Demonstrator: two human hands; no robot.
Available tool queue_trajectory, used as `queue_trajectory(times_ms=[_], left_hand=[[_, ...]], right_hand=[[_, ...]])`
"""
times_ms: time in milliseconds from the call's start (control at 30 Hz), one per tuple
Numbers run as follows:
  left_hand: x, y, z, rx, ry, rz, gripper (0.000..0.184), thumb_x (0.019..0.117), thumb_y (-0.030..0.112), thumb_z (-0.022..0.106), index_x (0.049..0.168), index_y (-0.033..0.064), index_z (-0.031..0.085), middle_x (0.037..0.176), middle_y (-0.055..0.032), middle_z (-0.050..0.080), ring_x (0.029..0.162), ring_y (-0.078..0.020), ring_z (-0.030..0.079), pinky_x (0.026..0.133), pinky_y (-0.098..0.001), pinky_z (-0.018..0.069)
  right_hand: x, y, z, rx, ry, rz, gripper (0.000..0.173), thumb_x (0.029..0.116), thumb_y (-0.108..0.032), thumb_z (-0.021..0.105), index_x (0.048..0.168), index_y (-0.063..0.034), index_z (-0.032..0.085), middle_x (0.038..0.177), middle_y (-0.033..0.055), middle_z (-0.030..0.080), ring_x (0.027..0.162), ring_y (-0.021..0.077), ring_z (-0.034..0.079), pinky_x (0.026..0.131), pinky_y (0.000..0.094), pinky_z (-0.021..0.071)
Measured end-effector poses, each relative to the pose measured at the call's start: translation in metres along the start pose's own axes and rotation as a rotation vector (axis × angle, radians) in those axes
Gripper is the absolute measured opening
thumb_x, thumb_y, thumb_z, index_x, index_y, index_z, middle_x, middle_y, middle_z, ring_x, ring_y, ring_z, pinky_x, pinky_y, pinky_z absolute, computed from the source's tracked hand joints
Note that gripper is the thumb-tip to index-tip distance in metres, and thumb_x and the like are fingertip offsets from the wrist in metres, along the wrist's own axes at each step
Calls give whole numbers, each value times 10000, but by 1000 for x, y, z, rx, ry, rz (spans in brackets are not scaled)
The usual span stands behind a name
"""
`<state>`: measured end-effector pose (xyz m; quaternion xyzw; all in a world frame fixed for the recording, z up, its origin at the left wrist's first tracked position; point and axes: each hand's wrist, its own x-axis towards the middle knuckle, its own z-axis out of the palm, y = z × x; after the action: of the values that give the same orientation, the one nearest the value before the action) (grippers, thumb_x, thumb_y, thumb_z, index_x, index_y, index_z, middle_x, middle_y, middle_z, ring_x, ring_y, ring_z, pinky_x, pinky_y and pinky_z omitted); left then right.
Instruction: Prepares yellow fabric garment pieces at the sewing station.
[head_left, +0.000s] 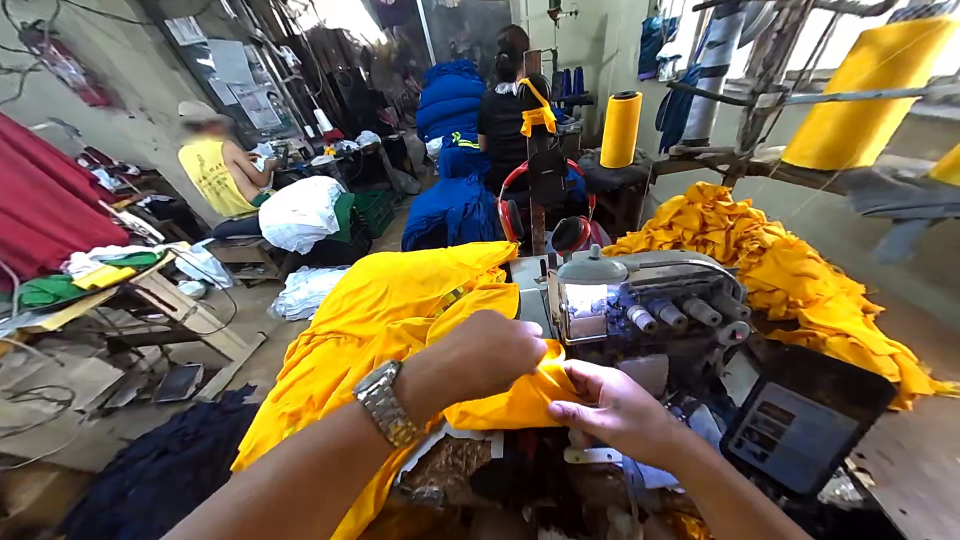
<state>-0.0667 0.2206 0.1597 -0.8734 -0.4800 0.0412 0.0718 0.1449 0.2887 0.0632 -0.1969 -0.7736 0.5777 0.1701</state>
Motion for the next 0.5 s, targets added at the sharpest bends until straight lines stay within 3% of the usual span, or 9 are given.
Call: queue_trajectory(times_ms=[67, 133, 167, 233, 267, 333, 367, 433, 500], left_hand=[[9, 8, -6, 16, 71, 61, 143, 940, 169, 704, 801, 155, 672, 782, 19, 603, 655, -146, 617, 531, -357, 504], [18, 16, -9, -5, 94, 94, 100, 921, 164, 728, 836, 157, 675, 799, 21, 619, 659, -138, 627, 529, -348, 515], [22, 20, -9, -29, 63, 93, 61, 913, 176, 743, 907, 153, 687, 850, 8, 634, 693, -150, 643, 550, -360, 534], [30, 24, -5, -139, -80, 105, 279, 884, 188, 784, 1139, 118, 694, 1080, -67, 652, 833, -217, 680, 648, -428, 581], [33, 25, -2, -221, -153, 134, 351, 879, 188, 796, 1199, 88, 689, 1177, -108, 652, 920, -254, 691, 720, -468, 593], [41, 28, -1, -332, -321, 160, 286, 927, 194, 750, 1146, 18, 694, 1095, -150, 671, 963, -301, 681, 804, -524, 565], [46, 31, -6, -325, -393, 121, 242, 954, 220, 725, 1064, 5, 704, 980, -154, 696, 912, -317, 687, 779, -548, 546], [52, 36, -19, -164, -464, -7, 335, 977, 340, 689, 874, 22, 701, 793, -134, 671, 794, -330, 677, 677, -570, 517], [54, 34, -27, -17, -440, -80, 414, 963, 412, 689, 768, 47, 666, 712, -107, 633, 724, -308, 660, 624, -544, 498]], right_hand=[[-4, -2, -1, -44, -18, -3, 444, 950, -455, 704, 1244, -126, 653, 1066, 22, 724, 857, 106, 713, 716, 293, 613], [-11, -4, 0, -57, -7, -8, 444, 940, -483, 706, 1200, -125, 670, 1033, 12, 721, 830, 98, 707, 703, 296, 613], [-15, -4, 1, -52, 1, -4, 449, 933, -486, 712, 1194, -123, 671, 1028, 9, 722, 825, 100, 709, 702, 303, 618], [-22, -2, 6, -56, 25, -10, 421, 920, -454, 728, 1156, -108, 685, 1001, 8, 729, 828, 103, 714, 732, 322, 624], [-24, 0, 9, -82, 32, -38, 398, 920, -442, 734, 1125, -102, 698, 989, 7, 730, 852, 92, 710, 769, 322, 618], [-26, 5, 12, -145, 24, -100, 366, 921, -407, 741, 1103, -90, 711, 1003, 12, 727, 956, 70, 690, 869, 318, 582], [-25, 8, 11, -158, 20, -121, 356, 924, -387, 742, 1110, -86, 713, 1010, 17, 727, 975, 68, 686, 880, 316, 575], [-19, 10, 6, -94, 36, -146, 327, 936, -318, 736, 1150, -72, 712, 1035, 22, 732, 964, 72, 695, 877, 304, 588], [-12, 8, -1, 44, 76, -104, 288, 935, -252, 738, 1150, -63, 710, 1028, 28, 739, 889, 97, 715, 811, 298, 616]])
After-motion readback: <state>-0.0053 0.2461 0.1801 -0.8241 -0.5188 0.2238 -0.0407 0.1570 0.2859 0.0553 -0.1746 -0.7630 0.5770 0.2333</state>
